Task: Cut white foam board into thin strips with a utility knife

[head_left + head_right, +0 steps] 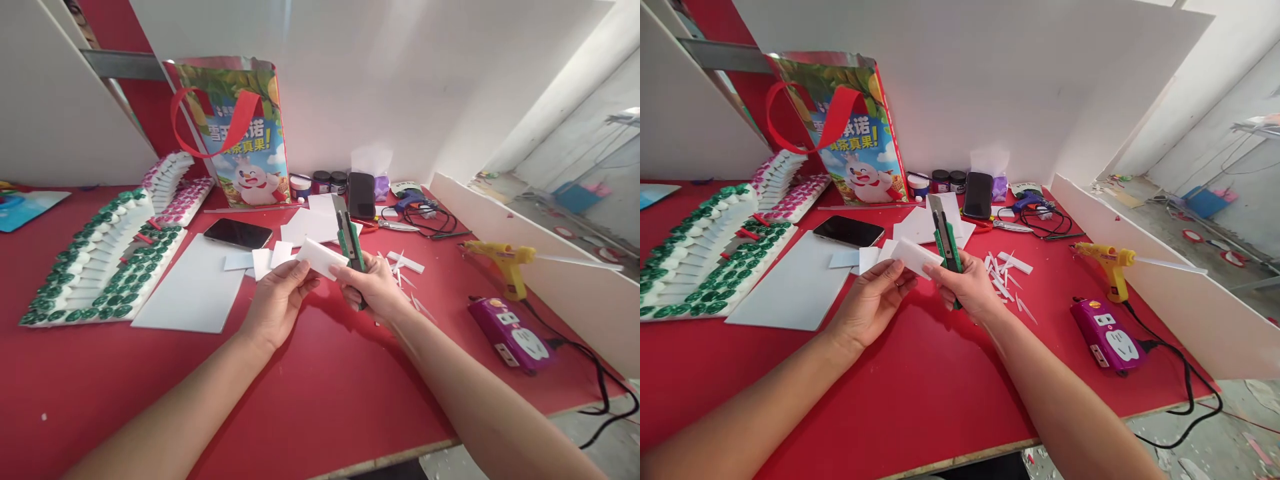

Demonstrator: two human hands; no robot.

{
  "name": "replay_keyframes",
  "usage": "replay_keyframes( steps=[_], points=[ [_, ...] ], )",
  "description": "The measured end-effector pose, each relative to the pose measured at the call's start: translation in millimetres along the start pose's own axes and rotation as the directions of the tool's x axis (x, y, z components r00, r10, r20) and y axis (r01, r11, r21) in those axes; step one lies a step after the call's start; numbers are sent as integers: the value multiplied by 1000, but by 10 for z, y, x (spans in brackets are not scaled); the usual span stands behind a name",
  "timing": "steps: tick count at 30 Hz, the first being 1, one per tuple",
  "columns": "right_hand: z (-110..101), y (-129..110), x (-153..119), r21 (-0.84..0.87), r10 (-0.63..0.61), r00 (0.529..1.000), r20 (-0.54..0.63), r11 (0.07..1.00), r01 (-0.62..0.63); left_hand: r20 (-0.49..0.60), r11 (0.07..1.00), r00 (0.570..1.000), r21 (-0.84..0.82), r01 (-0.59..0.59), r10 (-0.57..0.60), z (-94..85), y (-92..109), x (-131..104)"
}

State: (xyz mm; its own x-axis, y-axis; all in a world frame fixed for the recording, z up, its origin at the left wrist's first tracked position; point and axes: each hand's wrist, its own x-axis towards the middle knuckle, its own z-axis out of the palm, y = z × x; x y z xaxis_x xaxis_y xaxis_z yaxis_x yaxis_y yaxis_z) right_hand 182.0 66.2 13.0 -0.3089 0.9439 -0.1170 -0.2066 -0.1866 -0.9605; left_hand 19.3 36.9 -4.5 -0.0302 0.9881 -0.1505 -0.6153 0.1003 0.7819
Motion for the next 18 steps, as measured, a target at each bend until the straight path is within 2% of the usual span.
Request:
replay_keyframes(
  steps=[3, 5, 9, 11, 15, 17, 18],
  points=[
    [-20, -24, -6, -84, 14, 998, 63, 996, -9, 9, 996, 998, 66, -62, 62, -69, 58, 33],
    [-53, -59, -7, -70, 33, 999, 38, 997, -30, 31, 962, 989, 229, -148, 145, -112, 112, 39],
    [-71, -88, -10, -39, 5, 999, -46, 999, -7, 173, 740, 943, 586, -332, 286, -125, 178, 2],
    [-55, -64, -11, -58, -20, 999, -34, 998, 18, 253, 605, 899, 671, -429, 356, -101, 172, -25],
    [-44, -1, -3, -95, -46, 999, 8, 994, 47, 411, 341, 769, 722, -602, 489, -68, 128, -56],
    [-57, 14, 3, -111, -55, 998, 27, 992, 57, 464, 261, 719, 714, -649, 517, -69, 117, -61],
    [-65, 17, 6, -121, -62, 998, 31, 991, 66, 479, 240, 708, 713, -659, 520, -71, 115, -63]
  ],
)
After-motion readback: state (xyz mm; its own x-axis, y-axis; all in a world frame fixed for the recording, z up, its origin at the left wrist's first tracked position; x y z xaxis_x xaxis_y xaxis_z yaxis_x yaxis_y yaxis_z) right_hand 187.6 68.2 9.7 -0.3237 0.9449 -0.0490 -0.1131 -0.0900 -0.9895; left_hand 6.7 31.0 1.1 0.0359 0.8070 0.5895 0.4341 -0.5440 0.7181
